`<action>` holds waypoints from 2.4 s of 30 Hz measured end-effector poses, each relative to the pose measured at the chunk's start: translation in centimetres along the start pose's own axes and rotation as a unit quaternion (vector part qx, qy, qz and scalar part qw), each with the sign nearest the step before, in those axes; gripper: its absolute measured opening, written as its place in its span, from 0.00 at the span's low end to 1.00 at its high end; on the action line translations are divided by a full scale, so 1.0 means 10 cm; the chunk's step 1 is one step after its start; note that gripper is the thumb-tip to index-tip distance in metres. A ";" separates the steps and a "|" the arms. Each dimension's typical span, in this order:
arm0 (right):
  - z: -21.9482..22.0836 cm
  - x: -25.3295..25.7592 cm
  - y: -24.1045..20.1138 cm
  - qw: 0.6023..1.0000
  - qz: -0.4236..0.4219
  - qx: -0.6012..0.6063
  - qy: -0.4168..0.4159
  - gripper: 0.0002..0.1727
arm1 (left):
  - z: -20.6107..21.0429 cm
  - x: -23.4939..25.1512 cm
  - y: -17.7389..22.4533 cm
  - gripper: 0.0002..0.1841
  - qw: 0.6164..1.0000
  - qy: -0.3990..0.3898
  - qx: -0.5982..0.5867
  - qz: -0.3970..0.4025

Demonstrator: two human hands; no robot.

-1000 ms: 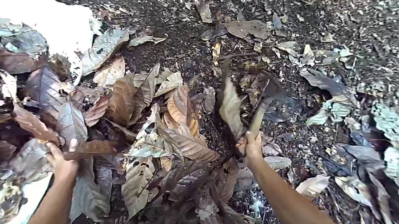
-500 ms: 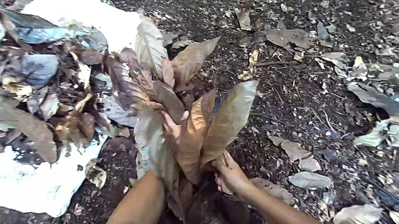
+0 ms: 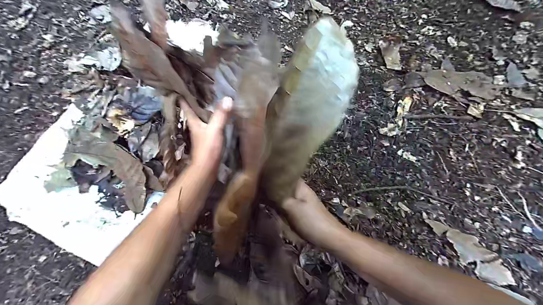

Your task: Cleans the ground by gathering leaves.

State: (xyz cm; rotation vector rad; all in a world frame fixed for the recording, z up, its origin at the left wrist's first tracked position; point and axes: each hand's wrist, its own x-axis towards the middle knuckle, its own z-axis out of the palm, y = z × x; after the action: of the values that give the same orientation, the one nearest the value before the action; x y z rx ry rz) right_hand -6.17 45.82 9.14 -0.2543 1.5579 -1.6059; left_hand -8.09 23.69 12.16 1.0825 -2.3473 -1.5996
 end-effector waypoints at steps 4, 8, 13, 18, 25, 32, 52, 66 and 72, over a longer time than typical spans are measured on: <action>0.55 0.93 -0.25 0.987 -0.095 -0.127 0.009 0.36 | -0.83 0.65 -0.41 0.61 0.972 0.162 -0.099 0.139; 0.68 1.66 -0.35 0.886 -0.111 -0.443 0.084 0.40 | -1.96 0.85 -0.65 0.65 0.968 0.230 0.092 -0.049; -0.12 1.52 -0.17 0.913 -0.137 -0.365 0.123 0.43 | -2.39 0.49 -0.72 0.37 0.957 0.240 0.160 0.014; -1.47 0.44 0.17 0.968 -0.095 -0.131 0.191 0.38 | -1.81 -0.15 -0.74 0.34 0.945 0.042 0.280 0.162; -2.88 -1.87 1.16 0.840 0.053 0.141 0.521 0.20 | -0.51 -0.94 -1.91 0.56 0.924 -0.152 0.184 -0.299; -2.50 -2.49 3.00 0.789 0.095 0.229 0.562 0.21 | 0.88 -1.61 -2.78 0.56 0.925 -0.102 0.151 -0.333; -1.44 -2.53 2.82 0.915 0.237 -0.046 0.322 0.36 | 3.13 -2.22 -1.36 0.59 0.920 -0.158 -0.074 -0.350; -1.06 -0.84 0.50 0.988 0.098 -0.108 0.053 0.19 | 1.48 -0.82 -0.56 0.26 0.940 -0.063 -0.333 -0.036; 0.08 0.50 -0.27 0.988 -0.054 -0.147 0.006 0.29 | -0.45 0.10 -0.32 0.13 0.966 0.004 -0.251 0.056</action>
State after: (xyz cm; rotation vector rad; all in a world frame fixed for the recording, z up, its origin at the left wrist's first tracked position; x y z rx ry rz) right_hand -9.82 41.39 9.68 -0.4975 1.8164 -1.4557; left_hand -5.25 18.97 11.14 0.8218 -1.7970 -1.9797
